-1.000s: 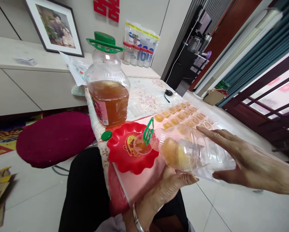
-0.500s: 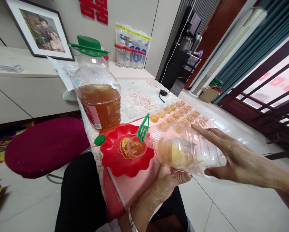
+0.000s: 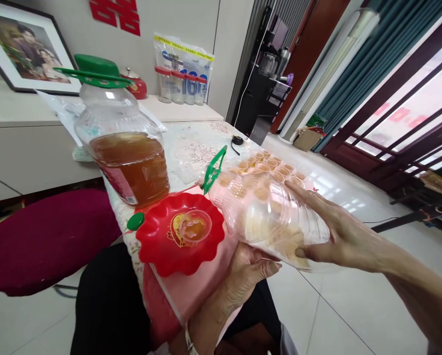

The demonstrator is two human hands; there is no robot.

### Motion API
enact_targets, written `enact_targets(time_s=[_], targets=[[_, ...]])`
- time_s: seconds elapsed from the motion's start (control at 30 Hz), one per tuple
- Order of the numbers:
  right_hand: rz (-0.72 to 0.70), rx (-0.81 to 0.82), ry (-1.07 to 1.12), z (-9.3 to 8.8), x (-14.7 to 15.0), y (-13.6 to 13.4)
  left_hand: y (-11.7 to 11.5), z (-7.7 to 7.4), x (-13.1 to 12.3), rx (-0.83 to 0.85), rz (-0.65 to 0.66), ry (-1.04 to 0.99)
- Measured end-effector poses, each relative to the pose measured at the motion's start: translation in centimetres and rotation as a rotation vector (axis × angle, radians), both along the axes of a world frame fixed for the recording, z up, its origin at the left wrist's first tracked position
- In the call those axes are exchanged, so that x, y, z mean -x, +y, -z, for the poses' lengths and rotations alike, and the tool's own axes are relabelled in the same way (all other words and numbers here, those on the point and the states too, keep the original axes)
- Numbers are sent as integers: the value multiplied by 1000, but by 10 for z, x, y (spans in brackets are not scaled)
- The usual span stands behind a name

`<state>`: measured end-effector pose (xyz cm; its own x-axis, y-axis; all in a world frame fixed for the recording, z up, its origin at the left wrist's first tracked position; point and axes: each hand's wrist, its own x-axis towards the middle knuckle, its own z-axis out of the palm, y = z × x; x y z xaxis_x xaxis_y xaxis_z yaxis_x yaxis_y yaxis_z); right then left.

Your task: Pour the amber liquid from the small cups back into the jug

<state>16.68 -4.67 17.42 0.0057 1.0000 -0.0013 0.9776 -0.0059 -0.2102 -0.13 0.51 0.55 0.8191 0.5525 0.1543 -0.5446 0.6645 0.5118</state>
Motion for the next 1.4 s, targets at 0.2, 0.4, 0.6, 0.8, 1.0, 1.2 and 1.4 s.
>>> enact_targets(time_s=[0.2,0.4,0.6,0.8,1.0,1.2,1.4], targets=[[43,-83,129,8,-4,-5,-2,13,1,-78,-10,94],[100,-118,318,14,-3,-12,-5,22,1,-128,-46,181],[170,-147,438,34,-9,-33,-9,7,3,-194,-94,305],[294,-168,578,58,-12,-53,-22,1,18,-282,-82,563],[371,-224,719,81,-14,-66,-29,-5,60,-421,-94,819],[400,-238,841,97,-20,-83,-1,-30,113,-849,-415,857],[406,-232,845,112,-17,-97,39,-48,149,-1356,-898,986]])
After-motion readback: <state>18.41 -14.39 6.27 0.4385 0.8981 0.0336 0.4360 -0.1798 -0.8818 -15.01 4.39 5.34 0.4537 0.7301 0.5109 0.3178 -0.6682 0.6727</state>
